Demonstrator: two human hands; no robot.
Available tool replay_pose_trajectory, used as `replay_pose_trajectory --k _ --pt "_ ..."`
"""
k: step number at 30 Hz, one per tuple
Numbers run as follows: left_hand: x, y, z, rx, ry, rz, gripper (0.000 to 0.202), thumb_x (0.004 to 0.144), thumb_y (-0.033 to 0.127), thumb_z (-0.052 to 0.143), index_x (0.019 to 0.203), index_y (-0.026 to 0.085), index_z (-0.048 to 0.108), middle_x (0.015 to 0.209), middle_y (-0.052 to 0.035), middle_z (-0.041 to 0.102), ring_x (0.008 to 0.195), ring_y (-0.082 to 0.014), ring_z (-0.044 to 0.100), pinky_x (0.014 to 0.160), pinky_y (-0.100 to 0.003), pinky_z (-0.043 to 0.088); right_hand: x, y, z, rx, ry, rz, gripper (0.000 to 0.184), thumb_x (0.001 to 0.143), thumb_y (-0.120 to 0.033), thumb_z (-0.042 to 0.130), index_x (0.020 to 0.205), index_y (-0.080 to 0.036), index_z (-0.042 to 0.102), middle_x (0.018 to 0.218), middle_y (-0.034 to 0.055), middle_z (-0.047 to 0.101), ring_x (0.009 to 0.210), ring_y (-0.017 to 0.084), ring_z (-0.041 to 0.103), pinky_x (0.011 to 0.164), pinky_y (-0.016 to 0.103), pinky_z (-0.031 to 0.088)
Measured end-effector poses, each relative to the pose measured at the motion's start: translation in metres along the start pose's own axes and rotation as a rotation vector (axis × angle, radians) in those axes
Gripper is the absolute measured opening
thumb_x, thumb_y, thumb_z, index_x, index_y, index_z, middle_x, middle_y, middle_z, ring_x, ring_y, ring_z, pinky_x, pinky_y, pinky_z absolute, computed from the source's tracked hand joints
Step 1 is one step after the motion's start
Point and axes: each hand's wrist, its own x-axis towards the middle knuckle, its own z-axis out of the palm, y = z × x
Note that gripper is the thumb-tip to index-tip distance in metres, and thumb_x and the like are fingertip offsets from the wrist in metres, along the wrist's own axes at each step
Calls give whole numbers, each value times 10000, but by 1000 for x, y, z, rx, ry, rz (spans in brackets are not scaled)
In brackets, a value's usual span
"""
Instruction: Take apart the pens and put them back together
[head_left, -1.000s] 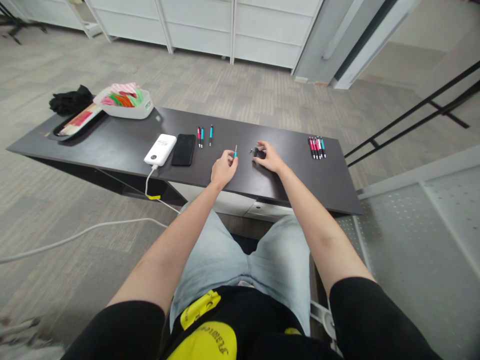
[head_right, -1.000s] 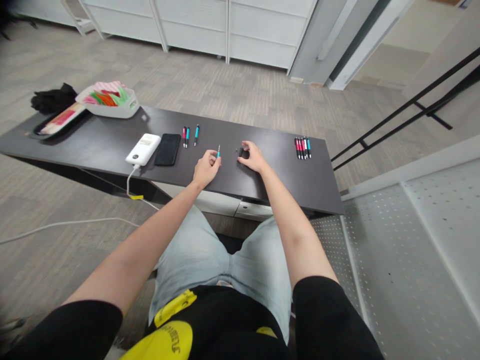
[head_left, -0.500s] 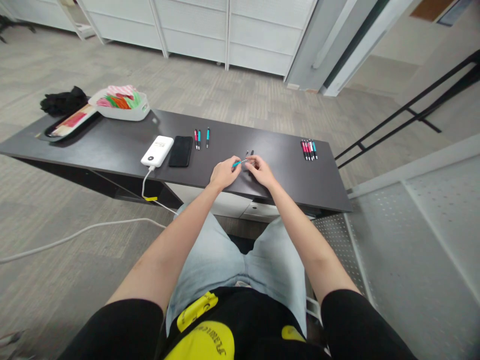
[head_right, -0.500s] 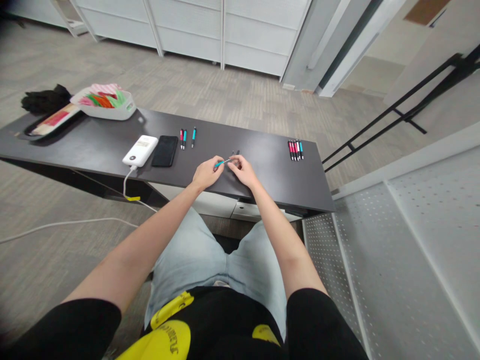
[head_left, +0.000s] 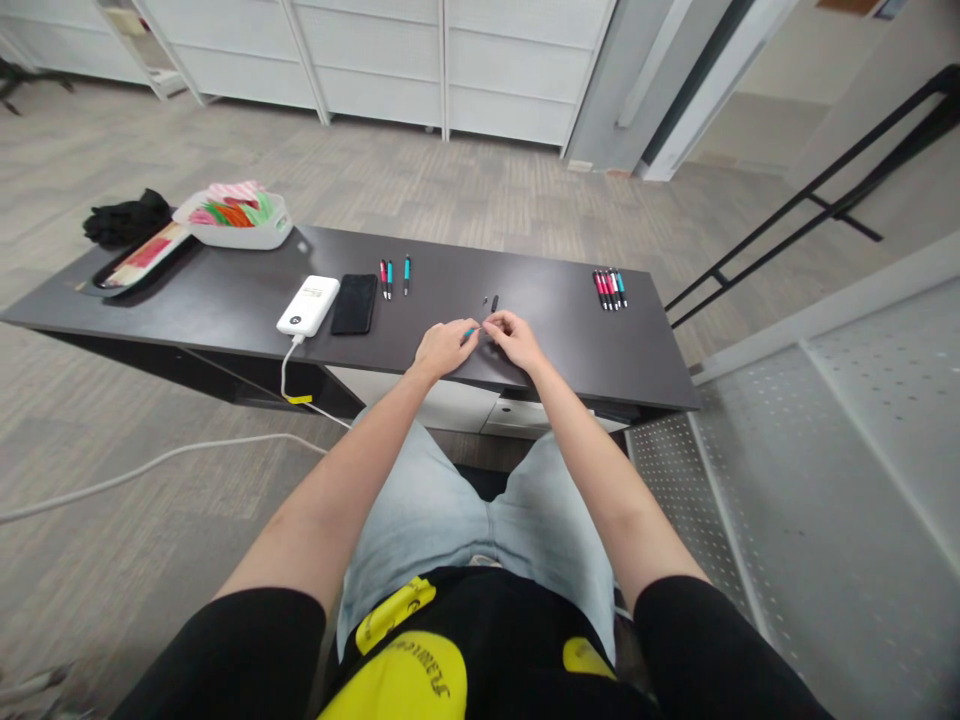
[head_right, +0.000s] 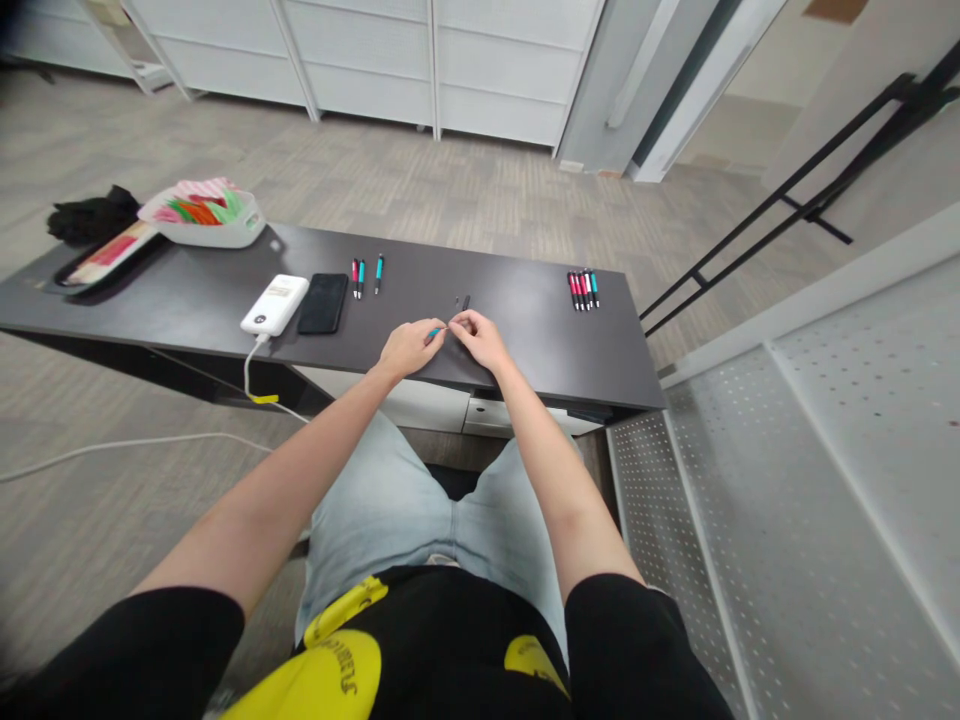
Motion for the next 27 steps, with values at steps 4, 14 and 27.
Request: replay_pose_trajectory --k 4,14,27 --pt "-2 1 -2 -85 24 -26 409 1298 419 490 1447 367 867 1538 -112 925 1460 -377 867 1258 -475 620 0 1 -1 -38 -47 -30 448 866 -814 911 916 -406 732 861 -2 763 797 306 686 836 531 653" --pt "-5 7 -8 -109 6 -97 411 1299 474 481 1395 389 872 1518 -99 931 1473 -382 850 1272 -466 602 3 -4 -4 -11 130 92 410 901 -775 855 929 -412 666 952 34 807 910 343 732 942 571 703" --pt "-1 5 -6 -191 21 -149 392 1270 490 532 1381 395 895 1474 -106 944 1450 -427 854 1269 -538 617 40 -2 -47 -331 225 58 209 1027 -121 778 949 -300 704 1123 72 891 905 251 622 1101 475 569"
